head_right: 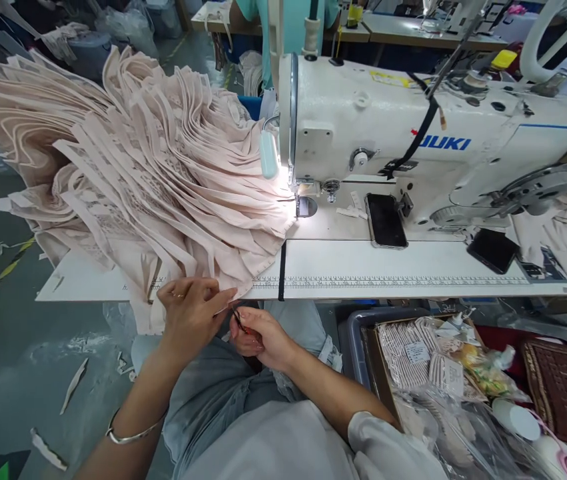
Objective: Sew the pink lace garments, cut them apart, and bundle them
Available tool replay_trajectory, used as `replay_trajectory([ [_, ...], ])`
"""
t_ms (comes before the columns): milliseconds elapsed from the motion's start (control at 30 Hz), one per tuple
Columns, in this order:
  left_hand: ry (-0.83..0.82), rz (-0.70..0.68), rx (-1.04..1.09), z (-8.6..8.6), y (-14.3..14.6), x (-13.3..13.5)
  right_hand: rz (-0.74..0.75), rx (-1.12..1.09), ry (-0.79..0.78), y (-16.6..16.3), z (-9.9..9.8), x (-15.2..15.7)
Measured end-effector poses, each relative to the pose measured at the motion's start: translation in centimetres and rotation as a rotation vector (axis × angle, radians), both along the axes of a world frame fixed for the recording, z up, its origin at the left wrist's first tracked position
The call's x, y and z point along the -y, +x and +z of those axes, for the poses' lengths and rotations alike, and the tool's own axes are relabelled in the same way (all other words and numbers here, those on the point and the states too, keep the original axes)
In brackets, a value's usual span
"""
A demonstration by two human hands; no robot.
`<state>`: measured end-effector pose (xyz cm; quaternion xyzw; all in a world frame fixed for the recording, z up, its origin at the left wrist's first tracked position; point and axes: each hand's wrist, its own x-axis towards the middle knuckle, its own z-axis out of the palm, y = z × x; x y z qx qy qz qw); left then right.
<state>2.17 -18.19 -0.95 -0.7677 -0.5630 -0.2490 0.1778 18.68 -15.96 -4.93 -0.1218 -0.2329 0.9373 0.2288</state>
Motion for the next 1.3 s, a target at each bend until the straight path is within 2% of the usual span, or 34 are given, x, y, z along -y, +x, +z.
replay_trajectory([
  [67, 0.014, -0.073, 0.109, 0.2, -0.4, 0.3, -0.024, -0.002, -0.078, 0.3, 0.1, -0.2],
  [200, -0.135, -0.200, 0.266, 0.6, -2.3, 1.7, 0.018, 0.080, -0.118, 0.1, 0.0, -0.7],
  [400, -0.177, -0.155, 0.219, 0.7, -3.4, 2.6, 0.062, 0.198, 0.023, -1.1, -0.2, -0.7],
  [533, -0.214, -0.030, -0.041, 0.9, -2.1, 1.1, 0.058, 0.194, 0.115, -1.1, 0.0, -0.3],
  [633, -0.203, -0.006, -0.185, 0.9, -0.8, 0.0, 0.070, 0.140, 0.104, -0.7, 0.2, 0.0],
  [800, -0.034, -0.091, -0.003, 0.7, -0.8, 0.0, -0.083, 0.119, -0.025, -0.1, -0.2, -0.2],
  [967, -0.092, -0.179, 0.112, 0.5, -2.2, 1.4, 0.008, 0.193, 0.016, -0.5, -0.8, -0.7],
  [1067, -0.099, -0.173, 0.107, 0.5, -2.3, 1.4, 0.027, 0.226, 0.064, -1.1, -0.6, -0.8],
  [1200, -0.136, -0.053, -0.016, 0.6, -1.6, 0.3, 0.030, 0.214, 0.157, -1.1, -0.4, -0.7],
  [1300, -0.141, -0.035, -0.036, 0.4, -1.2, -0.2, -0.003, 0.176, 0.095, -0.7, -0.4, -0.5],
])
